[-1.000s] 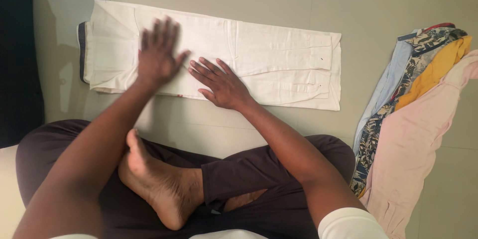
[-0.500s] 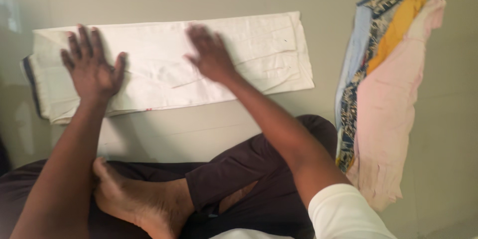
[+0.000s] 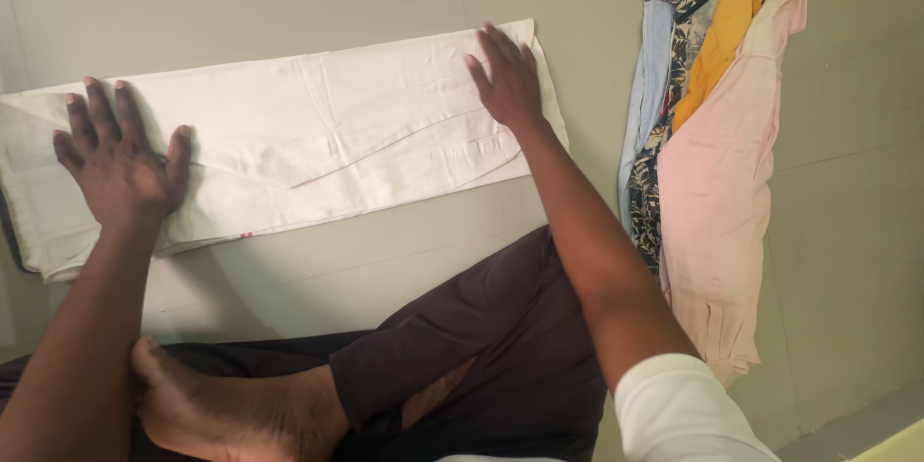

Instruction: The person folds a white collared shirt by hand and places it onto a stack of other folded clothes on the floor.

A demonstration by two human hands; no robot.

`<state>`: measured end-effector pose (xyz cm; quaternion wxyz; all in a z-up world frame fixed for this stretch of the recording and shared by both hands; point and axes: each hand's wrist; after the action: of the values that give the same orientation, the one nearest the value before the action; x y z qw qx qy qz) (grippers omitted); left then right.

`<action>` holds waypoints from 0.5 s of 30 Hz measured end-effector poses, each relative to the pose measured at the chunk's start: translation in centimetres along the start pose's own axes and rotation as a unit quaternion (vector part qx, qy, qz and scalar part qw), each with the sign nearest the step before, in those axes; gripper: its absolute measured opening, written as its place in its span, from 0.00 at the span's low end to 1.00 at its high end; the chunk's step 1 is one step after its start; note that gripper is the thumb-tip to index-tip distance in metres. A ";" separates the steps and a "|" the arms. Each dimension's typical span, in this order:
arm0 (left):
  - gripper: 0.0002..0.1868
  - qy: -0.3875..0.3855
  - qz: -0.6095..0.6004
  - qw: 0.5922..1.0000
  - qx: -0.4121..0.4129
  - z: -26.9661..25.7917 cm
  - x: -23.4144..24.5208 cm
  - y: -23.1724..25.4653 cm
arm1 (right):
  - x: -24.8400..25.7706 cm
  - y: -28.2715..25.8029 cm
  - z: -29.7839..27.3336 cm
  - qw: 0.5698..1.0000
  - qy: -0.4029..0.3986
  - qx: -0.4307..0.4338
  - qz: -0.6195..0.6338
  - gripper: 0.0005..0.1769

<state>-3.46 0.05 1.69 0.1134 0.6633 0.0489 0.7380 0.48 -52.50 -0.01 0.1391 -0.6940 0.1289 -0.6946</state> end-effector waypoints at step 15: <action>0.48 -0.008 -0.003 1.000 0.008 0.1 -0.2 -0.2 | -0.7 3.7 1.4 0.992 0.038 -0.067 -0.096 0.41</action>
<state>-3.33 0.19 1.48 0.1105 0.6701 0.0557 0.7318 1.93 -55.59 -2.05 0.0203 -0.6840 0.1135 -0.7203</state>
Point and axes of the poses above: each hand's wrist, its own z-axis towards the middle knuckle, its own x-axis out of the back of the hand, y = z × x, and after that the axes turned 9 degrees about z, right-handed
